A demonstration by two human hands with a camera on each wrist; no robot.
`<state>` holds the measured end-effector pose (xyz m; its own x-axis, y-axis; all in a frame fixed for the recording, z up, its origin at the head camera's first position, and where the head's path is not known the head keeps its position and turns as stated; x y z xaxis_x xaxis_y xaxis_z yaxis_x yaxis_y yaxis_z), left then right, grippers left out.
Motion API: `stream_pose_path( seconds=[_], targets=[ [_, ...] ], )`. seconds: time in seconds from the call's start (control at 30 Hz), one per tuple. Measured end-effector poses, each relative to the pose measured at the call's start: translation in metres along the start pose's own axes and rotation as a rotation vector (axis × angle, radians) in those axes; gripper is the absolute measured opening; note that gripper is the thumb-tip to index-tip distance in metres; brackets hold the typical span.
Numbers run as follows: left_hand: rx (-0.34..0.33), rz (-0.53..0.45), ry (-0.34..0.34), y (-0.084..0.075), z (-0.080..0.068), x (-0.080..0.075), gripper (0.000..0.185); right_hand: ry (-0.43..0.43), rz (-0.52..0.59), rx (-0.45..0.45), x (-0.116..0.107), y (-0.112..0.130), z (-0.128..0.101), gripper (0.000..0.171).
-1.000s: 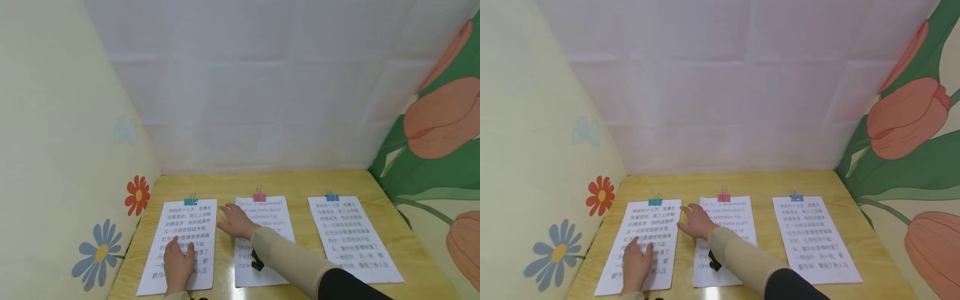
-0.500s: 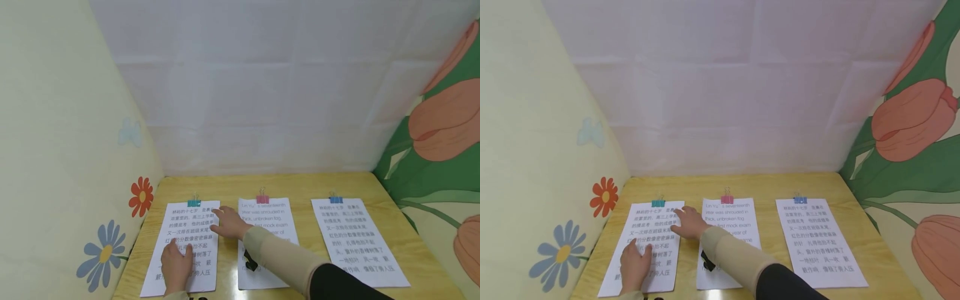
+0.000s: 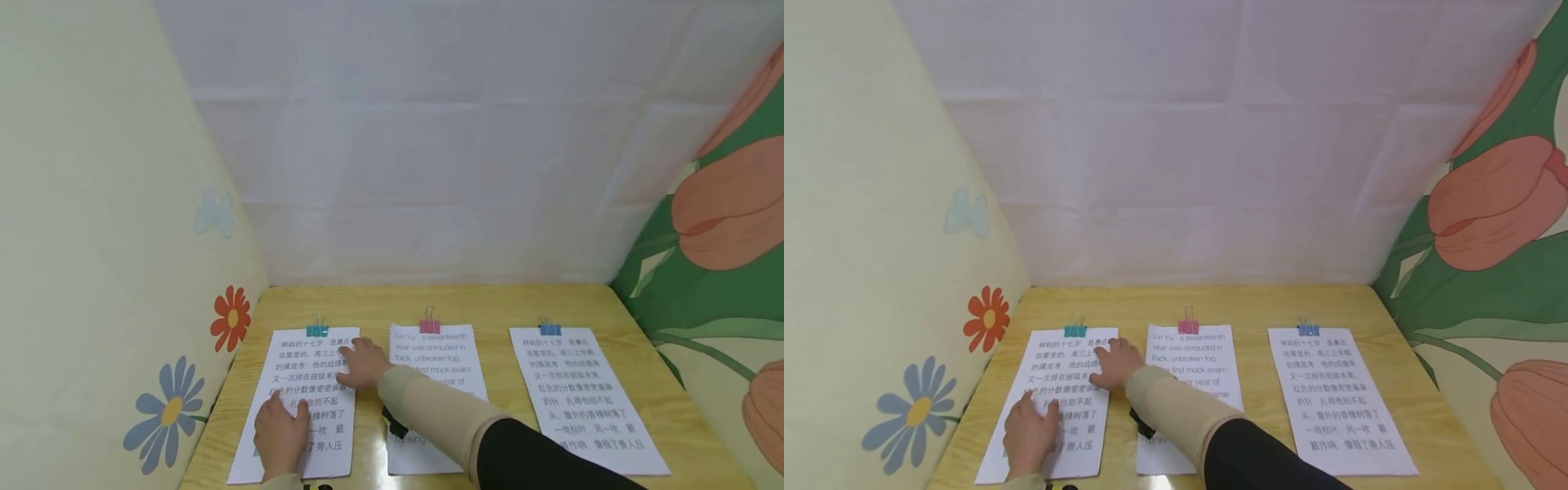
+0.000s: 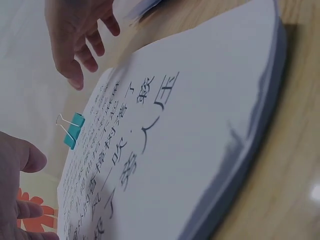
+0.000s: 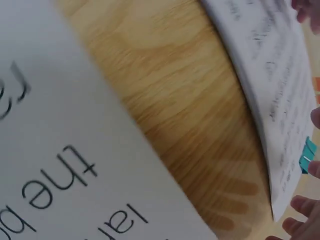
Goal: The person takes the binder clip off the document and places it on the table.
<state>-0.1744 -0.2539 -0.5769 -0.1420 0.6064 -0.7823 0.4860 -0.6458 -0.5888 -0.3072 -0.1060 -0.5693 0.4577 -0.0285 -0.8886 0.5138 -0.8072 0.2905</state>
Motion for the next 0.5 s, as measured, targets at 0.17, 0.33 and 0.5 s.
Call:
stream_pose_path(
  seconds=[0.17, 0.33, 0.5],
  targets=[
    [-0.01, 0.012, 0.015, 0.002, 0.005, 0.0, 0.071, 0.003, -0.063, -0.001, 0.01, 0.007, 0.009, 0.07],
    [-0.034, 0.036, 0.017, 0.008, 0.009, -0.004, 0.07, 0.008, -0.062, 0.001, 0.015, 0.009, 0.014, 0.071],
    [-0.088, 0.045, 0.002, 0.019, 0.008, -0.011, 0.069, 0.014, -0.083, 0.002, 0.019, 0.012, 0.014, 0.073]
  ],
)
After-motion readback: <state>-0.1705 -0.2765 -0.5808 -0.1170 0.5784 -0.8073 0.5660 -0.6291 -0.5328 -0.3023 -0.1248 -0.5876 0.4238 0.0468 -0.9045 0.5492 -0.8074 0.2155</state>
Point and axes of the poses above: each hand's wrist, its own z-axis towards the middle knuckle, its own x-axis out of the palm, y = z × x, the point moved 6 cm from there along z, towards the middle knuckle, and after that the axes turned 12 degrees about y, right-handed, at the moved point
